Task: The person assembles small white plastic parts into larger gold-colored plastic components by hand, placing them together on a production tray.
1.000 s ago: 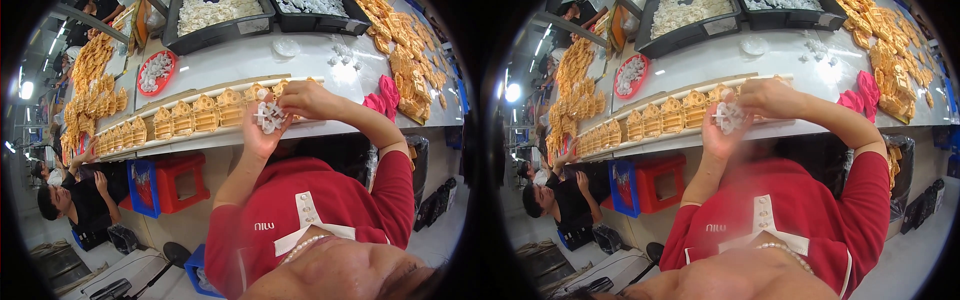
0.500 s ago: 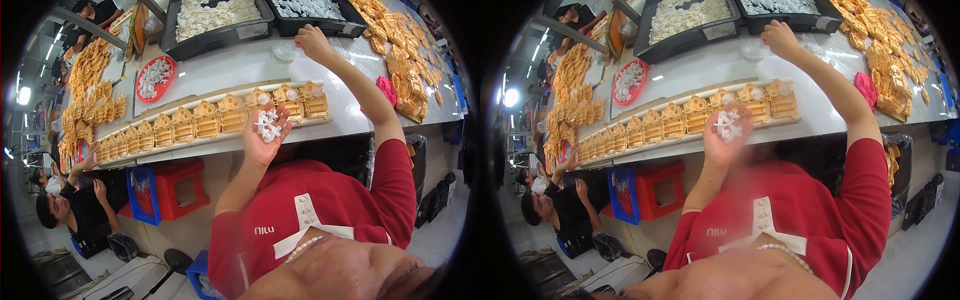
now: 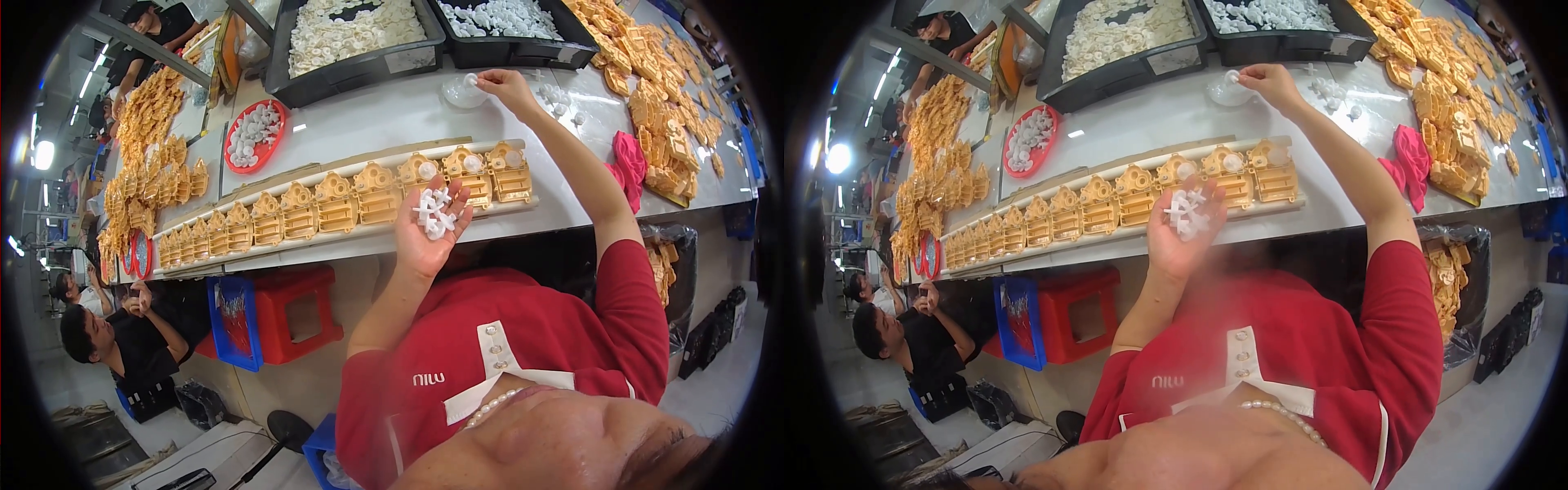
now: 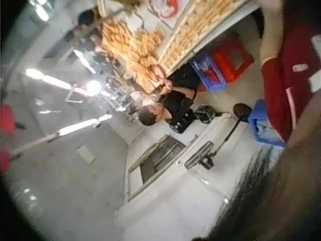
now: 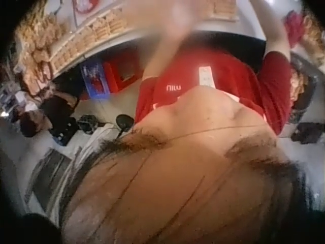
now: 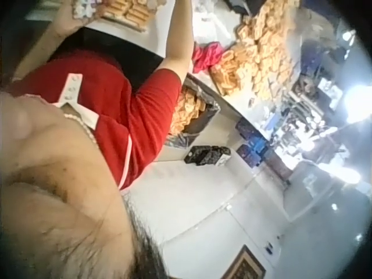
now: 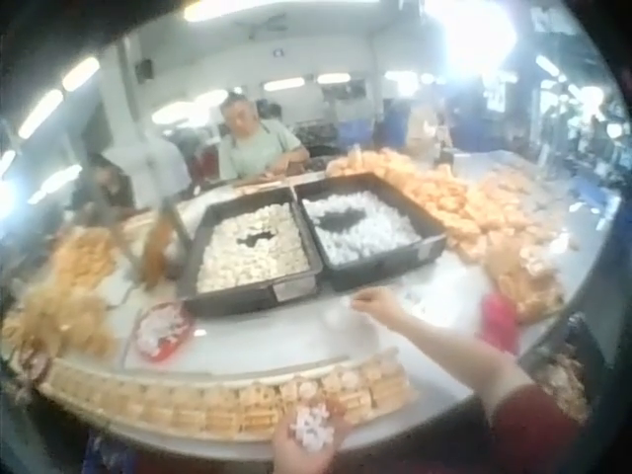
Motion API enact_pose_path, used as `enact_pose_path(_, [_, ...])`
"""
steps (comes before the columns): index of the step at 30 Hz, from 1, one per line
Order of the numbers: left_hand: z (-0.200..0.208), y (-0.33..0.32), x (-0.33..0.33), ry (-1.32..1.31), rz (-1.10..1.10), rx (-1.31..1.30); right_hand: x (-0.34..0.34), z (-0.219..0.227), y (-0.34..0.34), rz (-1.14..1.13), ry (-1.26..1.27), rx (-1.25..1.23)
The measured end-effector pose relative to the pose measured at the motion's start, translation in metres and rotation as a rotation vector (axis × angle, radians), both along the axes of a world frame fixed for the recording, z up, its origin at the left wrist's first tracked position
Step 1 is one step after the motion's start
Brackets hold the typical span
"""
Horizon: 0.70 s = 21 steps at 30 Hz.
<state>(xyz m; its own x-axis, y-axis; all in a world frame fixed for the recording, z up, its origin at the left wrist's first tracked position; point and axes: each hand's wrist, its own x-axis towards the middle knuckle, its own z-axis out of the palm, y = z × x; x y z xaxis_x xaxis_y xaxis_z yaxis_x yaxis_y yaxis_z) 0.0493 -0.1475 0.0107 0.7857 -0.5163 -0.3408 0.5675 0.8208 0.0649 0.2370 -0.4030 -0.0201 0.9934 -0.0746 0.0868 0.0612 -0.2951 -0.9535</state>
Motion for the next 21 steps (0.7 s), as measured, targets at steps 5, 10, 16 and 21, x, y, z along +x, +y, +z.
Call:
enact_pose_path(5, [0.002,-0.003,-0.001,0.017,0.012,0.041,-0.001,0.012,-0.013,0.137,0.349,0.887])
enact_pose_path(10, [0.004,-0.003,-0.003,0.024,0.033,0.077,-0.010,0.026,0.004,0.216,0.536,1.308])
enact_pose_path(16, [0.004,0.010,-0.007,0.000,0.052,0.032,-0.019,0.041,0.041,0.321,0.581,1.130])
enact_pose_path(21, [0.002,0.034,-0.016,0.005,0.095,-0.006,-0.028,0.052,0.090,0.556,0.376,0.186])
